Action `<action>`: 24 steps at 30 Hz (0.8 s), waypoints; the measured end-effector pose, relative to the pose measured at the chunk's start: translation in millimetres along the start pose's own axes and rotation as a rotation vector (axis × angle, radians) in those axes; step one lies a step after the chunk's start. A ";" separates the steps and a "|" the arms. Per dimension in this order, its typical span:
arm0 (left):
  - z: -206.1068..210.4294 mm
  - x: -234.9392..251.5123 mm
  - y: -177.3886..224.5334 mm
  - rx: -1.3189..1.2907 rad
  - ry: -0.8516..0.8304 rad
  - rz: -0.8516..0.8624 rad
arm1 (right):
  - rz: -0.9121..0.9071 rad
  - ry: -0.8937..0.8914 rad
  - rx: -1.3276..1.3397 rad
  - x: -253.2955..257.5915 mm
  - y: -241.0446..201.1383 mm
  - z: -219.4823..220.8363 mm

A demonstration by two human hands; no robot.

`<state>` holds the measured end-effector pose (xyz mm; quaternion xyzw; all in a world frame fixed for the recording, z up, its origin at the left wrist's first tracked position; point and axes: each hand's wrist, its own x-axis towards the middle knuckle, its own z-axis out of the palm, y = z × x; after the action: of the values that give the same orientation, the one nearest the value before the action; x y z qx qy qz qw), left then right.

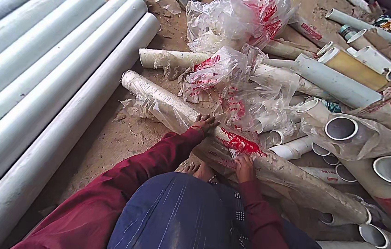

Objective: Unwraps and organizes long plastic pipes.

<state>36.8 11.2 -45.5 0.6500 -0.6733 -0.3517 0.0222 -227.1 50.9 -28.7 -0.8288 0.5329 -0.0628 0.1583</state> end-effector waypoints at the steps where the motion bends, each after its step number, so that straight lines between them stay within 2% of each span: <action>1: 1.6 -1.0 -1.2 0.003 0.012 0.008 | 0.019 -0.005 -0.006 2.8 -4.5 -3.8; 6: -1.5 -1.8 -1.1 0.037 -0.010 0.015 | 0.016 0.196 -0.061 18.8 -7.0 -6.1; 9: -0.1 0.0 -3.1 0.036 0.000 0.022 | -0.087 0.251 -0.052 21.0 7.3 2.2; 13: 0.0 -0.1 -3.8 0.038 -0.010 0.017 | -0.099 -0.095 -0.221 14.2 5.1 -3.2; 15: -3.0 -1.0 -2.7 0.039 -0.021 0.017 | 0.047 -0.244 -0.244 11.0 -5.5 -5.7; 17: -1.4 -0.7 -2.7 0.037 -0.010 0.014 | 0.239 -0.276 -0.196 10.1 -17.4 -8.0; 19: 2.4 0.1 -3.4 0.046 0.017 0.005 | 0.246 -0.124 -0.102 8.2 -20.9 -7.6; 21: 3.5 1.3 -4.4 0.064 0.021 0.010 | 0.095 0.138 -0.038 4.6 -12.5 2.6; 22: 2.3 1.4 -3.7 0.064 0.017 0.012 | 0.041 0.195 -0.044 5.5 -8.4 5.0; 24: 1.0 -0.3 -2.2 0.044 0.009 0.013 | 0.001 0.201 -0.113 8.9 -4.2 5.4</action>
<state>38.2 12.1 -47.2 0.6474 -0.6850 -0.3339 0.0133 -218.2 45.5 -33.0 -0.8256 0.5494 -0.1154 0.0572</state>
